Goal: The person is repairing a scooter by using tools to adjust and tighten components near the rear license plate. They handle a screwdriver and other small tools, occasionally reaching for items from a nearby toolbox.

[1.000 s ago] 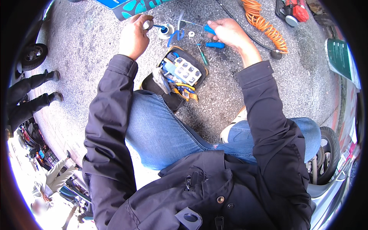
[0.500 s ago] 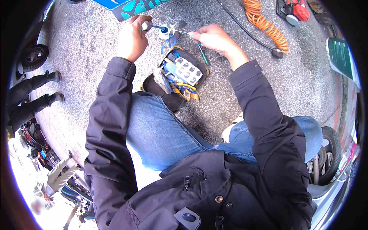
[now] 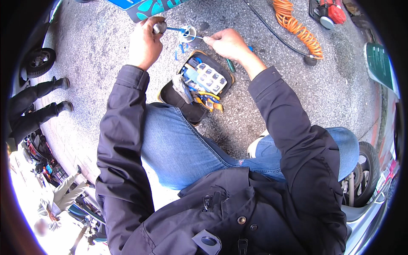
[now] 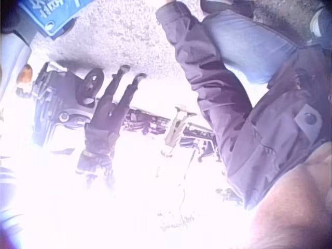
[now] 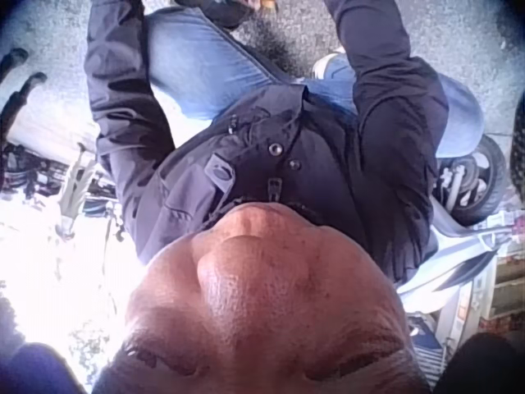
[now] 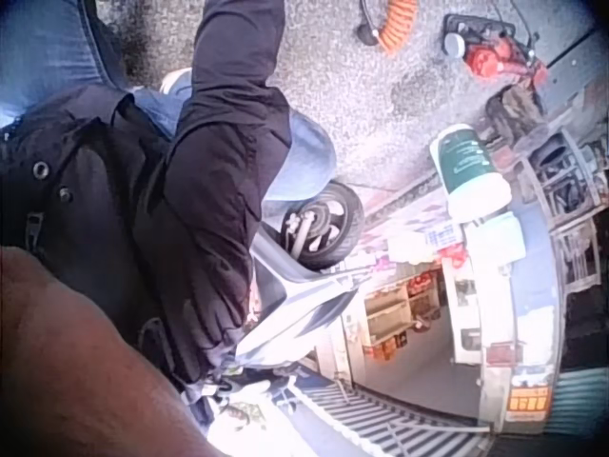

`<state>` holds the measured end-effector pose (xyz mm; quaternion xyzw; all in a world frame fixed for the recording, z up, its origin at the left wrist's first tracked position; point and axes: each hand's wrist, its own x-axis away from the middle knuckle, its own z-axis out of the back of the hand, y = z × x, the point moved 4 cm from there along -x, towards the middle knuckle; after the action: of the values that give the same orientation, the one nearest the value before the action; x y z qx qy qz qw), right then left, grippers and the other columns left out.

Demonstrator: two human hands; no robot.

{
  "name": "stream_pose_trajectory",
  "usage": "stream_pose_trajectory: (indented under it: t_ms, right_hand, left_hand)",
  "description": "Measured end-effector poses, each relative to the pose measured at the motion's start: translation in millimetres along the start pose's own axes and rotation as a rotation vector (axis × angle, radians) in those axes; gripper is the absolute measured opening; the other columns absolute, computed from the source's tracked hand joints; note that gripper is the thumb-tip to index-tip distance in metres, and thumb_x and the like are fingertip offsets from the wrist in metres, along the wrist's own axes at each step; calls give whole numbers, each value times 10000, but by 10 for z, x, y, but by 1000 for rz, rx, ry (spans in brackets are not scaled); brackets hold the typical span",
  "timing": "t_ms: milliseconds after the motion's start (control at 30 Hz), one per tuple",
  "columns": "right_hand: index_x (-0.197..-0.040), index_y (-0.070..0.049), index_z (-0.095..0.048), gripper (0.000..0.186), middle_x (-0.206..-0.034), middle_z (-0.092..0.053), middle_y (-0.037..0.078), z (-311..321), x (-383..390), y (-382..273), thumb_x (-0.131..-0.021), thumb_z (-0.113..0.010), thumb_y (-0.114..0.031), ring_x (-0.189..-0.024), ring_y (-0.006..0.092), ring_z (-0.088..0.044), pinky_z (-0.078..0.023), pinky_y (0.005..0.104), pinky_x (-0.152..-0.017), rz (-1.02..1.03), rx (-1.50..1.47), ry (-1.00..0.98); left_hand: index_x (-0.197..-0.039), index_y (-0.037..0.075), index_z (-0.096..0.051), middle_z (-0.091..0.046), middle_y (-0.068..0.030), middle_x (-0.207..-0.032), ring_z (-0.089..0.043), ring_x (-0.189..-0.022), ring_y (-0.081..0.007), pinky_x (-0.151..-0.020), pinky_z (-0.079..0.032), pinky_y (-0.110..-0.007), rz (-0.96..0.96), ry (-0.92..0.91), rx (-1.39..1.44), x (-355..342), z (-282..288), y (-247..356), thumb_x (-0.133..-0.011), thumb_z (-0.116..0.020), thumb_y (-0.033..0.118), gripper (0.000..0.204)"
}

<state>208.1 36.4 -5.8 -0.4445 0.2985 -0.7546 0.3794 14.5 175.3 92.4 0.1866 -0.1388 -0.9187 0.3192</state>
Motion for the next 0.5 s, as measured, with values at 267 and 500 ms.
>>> stream_pose_trajectory:
  t_ms: [267,500]
  right_hand:
    - [-1075,-65,-798,408,-998,-769,195,7,13,-11,-925,-715,-435,-939,309,-746,-554,409,-872,-19,-19,-22]
    - [-1088,-82,-801,408,-999,-770,187,15,-7,19,-922,-719,-446,-950,309,-744,-552,409,-876,-2,-40,-14]
  left_hand:
    - [-1235,106,-680,-683,-151,-1093,-720,-901,-272,-827,-578,-362,8,-17,-10,-2,11,33,-838,-674,-78,437]
    - [-1227,90,-675,-674,-151,-1144,-727,-953,-279,-851,-586,-358,33,-47,31,-6,-4,46,-832,-659,-111,444]
